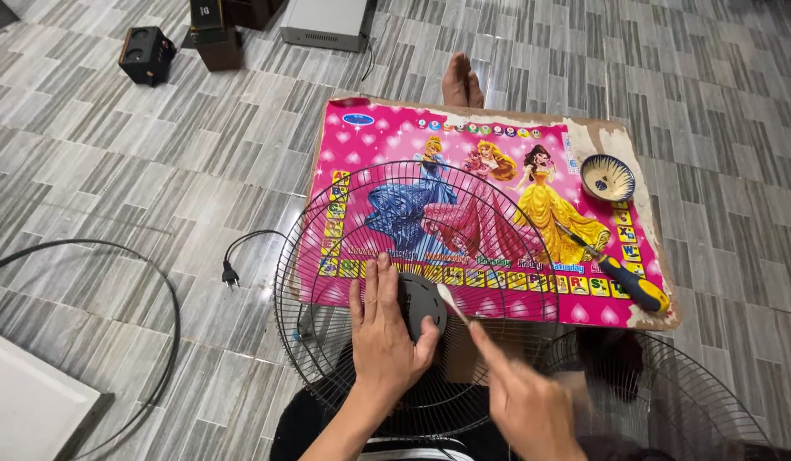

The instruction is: Cleaning the metal guard and motor housing of an electric fan using a cotton swab and cloth

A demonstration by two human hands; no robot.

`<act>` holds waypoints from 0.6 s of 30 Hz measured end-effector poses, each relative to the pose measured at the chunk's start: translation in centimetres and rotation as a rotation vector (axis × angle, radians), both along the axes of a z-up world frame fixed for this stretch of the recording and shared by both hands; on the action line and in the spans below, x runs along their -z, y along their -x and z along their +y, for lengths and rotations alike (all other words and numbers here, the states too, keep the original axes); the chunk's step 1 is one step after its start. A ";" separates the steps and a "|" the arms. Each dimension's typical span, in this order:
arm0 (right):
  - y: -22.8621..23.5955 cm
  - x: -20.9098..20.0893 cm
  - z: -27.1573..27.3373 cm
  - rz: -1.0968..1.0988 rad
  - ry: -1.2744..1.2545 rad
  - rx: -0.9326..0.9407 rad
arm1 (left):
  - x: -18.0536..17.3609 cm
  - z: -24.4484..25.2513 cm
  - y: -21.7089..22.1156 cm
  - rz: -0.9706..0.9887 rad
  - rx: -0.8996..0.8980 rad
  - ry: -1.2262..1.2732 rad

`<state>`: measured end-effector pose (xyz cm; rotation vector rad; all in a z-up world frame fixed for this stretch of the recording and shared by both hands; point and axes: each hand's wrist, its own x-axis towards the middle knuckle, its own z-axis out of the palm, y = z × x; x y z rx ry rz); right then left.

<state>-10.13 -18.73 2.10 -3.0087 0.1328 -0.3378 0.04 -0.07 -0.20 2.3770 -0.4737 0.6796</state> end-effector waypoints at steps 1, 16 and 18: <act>-1.3 -0.5 -0.7 -0.016 0.047 -0.046 | 0.0 0.0 -0.1 0.000 0.004 0.004; -2.3 -2.1 -0.1 -0.128 0.015 -0.127 | -0.3 0.2 0.1 -0.033 0.007 -0.027; -1.0 -1.7 0.3 -0.102 -0.014 -0.144 | -0.7 0.0 -0.1 -0.025 0.012 -0.020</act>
